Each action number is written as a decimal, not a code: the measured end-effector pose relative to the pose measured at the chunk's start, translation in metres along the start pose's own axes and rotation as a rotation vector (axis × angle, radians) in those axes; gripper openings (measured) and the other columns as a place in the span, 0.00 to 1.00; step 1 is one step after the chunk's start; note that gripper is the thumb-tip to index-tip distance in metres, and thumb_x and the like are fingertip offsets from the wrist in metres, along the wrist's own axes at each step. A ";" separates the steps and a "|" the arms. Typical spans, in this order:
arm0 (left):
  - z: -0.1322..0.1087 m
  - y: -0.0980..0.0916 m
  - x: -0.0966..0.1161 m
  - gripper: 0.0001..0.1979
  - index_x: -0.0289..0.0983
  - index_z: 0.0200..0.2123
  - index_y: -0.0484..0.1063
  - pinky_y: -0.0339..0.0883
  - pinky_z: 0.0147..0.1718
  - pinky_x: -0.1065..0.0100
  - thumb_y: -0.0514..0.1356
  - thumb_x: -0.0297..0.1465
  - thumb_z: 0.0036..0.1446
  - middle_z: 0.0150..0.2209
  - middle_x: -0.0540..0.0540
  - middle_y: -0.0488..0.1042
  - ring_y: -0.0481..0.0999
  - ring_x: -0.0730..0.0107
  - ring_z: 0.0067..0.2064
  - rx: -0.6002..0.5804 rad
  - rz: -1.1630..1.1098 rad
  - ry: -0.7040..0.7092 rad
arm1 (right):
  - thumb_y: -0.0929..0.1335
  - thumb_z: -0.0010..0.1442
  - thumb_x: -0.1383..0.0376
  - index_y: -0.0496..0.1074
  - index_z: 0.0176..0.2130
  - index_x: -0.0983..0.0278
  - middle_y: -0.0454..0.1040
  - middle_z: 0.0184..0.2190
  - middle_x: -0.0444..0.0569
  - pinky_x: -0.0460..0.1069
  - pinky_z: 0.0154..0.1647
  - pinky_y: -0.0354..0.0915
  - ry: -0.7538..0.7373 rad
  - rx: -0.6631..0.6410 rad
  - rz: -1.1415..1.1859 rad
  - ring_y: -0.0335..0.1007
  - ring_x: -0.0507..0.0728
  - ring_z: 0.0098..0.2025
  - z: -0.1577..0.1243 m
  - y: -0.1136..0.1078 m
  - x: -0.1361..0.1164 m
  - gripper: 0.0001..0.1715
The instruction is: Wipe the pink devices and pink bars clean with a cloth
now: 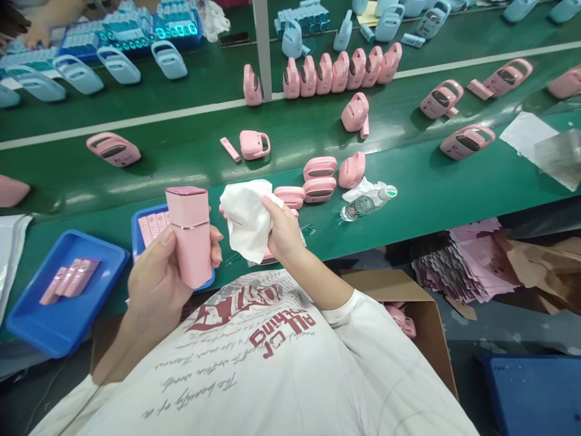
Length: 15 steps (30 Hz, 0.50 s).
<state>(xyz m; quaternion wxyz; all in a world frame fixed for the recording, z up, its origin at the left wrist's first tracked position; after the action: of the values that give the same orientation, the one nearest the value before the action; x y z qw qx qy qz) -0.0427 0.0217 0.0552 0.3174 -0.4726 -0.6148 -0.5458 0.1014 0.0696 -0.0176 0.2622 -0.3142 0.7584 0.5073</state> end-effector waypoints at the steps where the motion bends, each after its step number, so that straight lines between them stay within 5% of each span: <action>1: 0.001 0.001 -0.001 0.17 0.35 0.38 0.73 0.67 0.21 0.72 0.56 0.43 0.58 0.34 0.44 0.75 0.73 0.72 0.26 -0.007 -0.005 -0.011 | 0.72 0.47 0.57 0.74 0.36 0.63 0.80 0.35 0.44 0.51 0.50 0.69 -0.029 0.003 -0.008 0.74 0.58 0.48 -0.002 0.001 -0.004 0.17; 4: 0.003 0.002 -0.003 0.16 0.35 0.36 0.72 0.66 0.21 0.71 0.56 0.43 0.57 0.32 0.44 0.75 0.71 0.73 0.24 -0.026 -0.027 -0.037 | 0.71 0.49 0.53 0.73 0.38 0.63 0.79 0.34 0.46 0.52 0.48 0.70 -0.141 -0.059 -0.063 0.74 0.59 0.47 -0.008 0.009 -0.019 0.20; 10: 0.003 0.006 -0.018 0.15 0.35 0.38 0.71 0.63 0.20 0.71 0.56 0.42 0.58 0.31 0.45 0.74 0.70 0.73 0.22 -0.065 -0.016 -0.164 | 0.74 0.46 0.48 0.75 0.33 0.66 0.74 0.24 0.45 0.49 0.32 0.72 -0.421 -0.397 -0.425 0.74 0.56 0.32 -0.024 0.052 -0.043 0.25; 15: 0.003 0.007 -0.027 0.14 0.35 0.34 0.70 0.60 0.17 0.73 0.54 0.40 0.59 0.30 0.45 0.74 0.69 0.75 0.20 -0.060 -0.084 -0.233 | 0.67 0.56 0.46 0.77 0.32 0.66 0.75 0.25 0.46 0.48 0.34 0.72 -0.639 -0.442 -0.546 0.74 0.54 0.31 -0.022 0.065 -0.046 0.26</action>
<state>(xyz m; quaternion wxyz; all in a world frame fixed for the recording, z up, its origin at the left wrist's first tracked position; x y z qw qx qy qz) -0.0262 0.0179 0.0324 0.2065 -0.5160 -0.6501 -0.5182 0.0816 0.0772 0.0628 0.5332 -0.3786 0.4031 0.6402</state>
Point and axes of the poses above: each hand's wrist, its own z-axis towards the middle knuckle, its own y-axis out of the palm, x = y × z, the point moved 8 cm from there along z, towards the middle knuckle
